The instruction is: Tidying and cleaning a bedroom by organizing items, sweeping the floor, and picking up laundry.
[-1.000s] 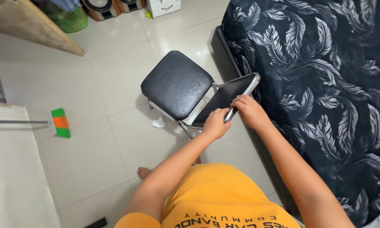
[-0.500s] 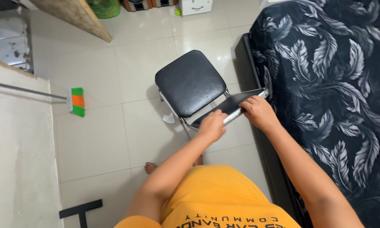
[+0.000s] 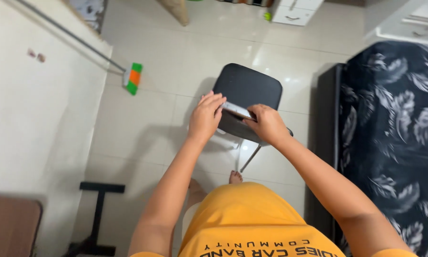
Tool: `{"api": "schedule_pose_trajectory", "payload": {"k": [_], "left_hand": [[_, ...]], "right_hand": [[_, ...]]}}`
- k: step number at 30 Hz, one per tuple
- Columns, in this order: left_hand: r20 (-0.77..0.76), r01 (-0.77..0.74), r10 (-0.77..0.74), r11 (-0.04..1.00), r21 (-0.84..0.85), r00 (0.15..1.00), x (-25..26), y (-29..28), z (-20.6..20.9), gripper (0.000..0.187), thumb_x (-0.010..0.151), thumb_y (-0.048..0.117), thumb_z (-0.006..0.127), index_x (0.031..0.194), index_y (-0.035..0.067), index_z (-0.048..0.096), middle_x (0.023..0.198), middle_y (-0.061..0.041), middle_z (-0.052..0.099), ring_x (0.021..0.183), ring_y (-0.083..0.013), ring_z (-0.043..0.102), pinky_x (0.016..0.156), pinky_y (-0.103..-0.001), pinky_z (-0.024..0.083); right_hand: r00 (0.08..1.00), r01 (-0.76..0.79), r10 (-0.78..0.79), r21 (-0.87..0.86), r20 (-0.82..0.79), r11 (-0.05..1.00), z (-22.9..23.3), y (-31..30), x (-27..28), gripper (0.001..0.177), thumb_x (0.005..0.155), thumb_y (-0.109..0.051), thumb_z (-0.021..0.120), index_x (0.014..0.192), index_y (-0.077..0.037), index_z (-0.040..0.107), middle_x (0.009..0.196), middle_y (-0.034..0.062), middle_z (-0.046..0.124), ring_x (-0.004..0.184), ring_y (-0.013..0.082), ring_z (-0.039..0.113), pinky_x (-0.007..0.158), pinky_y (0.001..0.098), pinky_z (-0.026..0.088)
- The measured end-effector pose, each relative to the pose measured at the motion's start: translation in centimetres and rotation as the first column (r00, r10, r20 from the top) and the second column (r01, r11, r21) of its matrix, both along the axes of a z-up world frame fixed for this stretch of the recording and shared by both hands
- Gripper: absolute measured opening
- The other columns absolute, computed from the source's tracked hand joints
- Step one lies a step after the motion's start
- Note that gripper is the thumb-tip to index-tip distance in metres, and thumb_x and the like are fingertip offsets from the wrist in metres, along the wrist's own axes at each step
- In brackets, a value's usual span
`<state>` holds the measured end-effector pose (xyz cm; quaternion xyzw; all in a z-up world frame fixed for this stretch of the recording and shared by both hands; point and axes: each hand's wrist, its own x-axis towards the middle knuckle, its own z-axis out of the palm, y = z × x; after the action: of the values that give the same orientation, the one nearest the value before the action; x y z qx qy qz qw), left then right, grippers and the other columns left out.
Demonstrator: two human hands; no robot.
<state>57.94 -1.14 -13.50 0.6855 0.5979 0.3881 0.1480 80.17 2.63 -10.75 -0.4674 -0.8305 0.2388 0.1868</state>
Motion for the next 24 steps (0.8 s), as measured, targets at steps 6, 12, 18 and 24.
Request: {"api": "schedule_pose_trajectory", "payload": {"k": [6,12,18,24], "left_hand": [[0.114,-0.159,0.164,0.986,-0.047,0.98,-5.3,-3.4,-0.3,0.042,0.087,0.016,0.075,0.127,0.005,0.067,0.134,-0.017,0.065,0.126,-0.0362,0.058,0.105,-0.043,0.047],[0.402,-0.017,0.22,0.893,-0.45,0.889,-10.4,-7.9,0.3,0.043,0.089,0.025,0.078,0.125,0.005,0.067,0.114,-0.016,0.072,0.103,-0.0315,0.07,0.089,-0.039,0.055],[0.348,-0.251,0.47,0.817,-0.52,0.811,-18.1,-10.4,2.3,0.043,0.079,0.023,0.083,0.113,0.003,0.067,0.09,-0.014,0.07,0.077,-0.0278,0.069,0.072,-0.039,0.055],[0.147,-0.563,0.665,0.712,-0.421,0.732,-27.4,-12.0,-2.1,0.032,0.076,0.011,0.079,0.104,0.001,0.068,0.09,-0.016,0.067,0.079,-0.0311,0.066,0.073,-0.041,0.053]], "right_hand": [[0.983,0.15,-0.166,-0.185,-0.074,0.971,-0.8,1.4,-9.7,0.039,0.078,-0.021,0.085,0.103,0.003,0.069,0.082,0.0184,0.071,0.073,0.0327,0.07,0.069,0.041,0.054],[0.958,0.042,-0.107,-0.24,-0.265,0.97,-3.1,2.5,-21.2,0.034,0.082,-0.021,0.084,0.099,0.005,0.07,0.076,0.0158,0.07,0.065,0.0236,0.068,0.064,0.0374,0.054],[0.967,-0.025,-0.103,-0.49,-0.232,0.871,-5.1,1.8,-34.6,0.028,0.092,-0.017,0.079,0.092,0.009,0.071,0.073,0.0155,0.069,0.063,0.02,0.06,0.062,0.0369,0.052],[0.792,-0.369,-0.185,-0.698,-0.581,0.613,-12.2,1.6,-45.3,0.026,0.09,0.01,0.058,0.115,0.012,0.067,0.1,0.0146,0.075,0.08,0.0191,0.071,0.068,0.0322,0.059]]}}
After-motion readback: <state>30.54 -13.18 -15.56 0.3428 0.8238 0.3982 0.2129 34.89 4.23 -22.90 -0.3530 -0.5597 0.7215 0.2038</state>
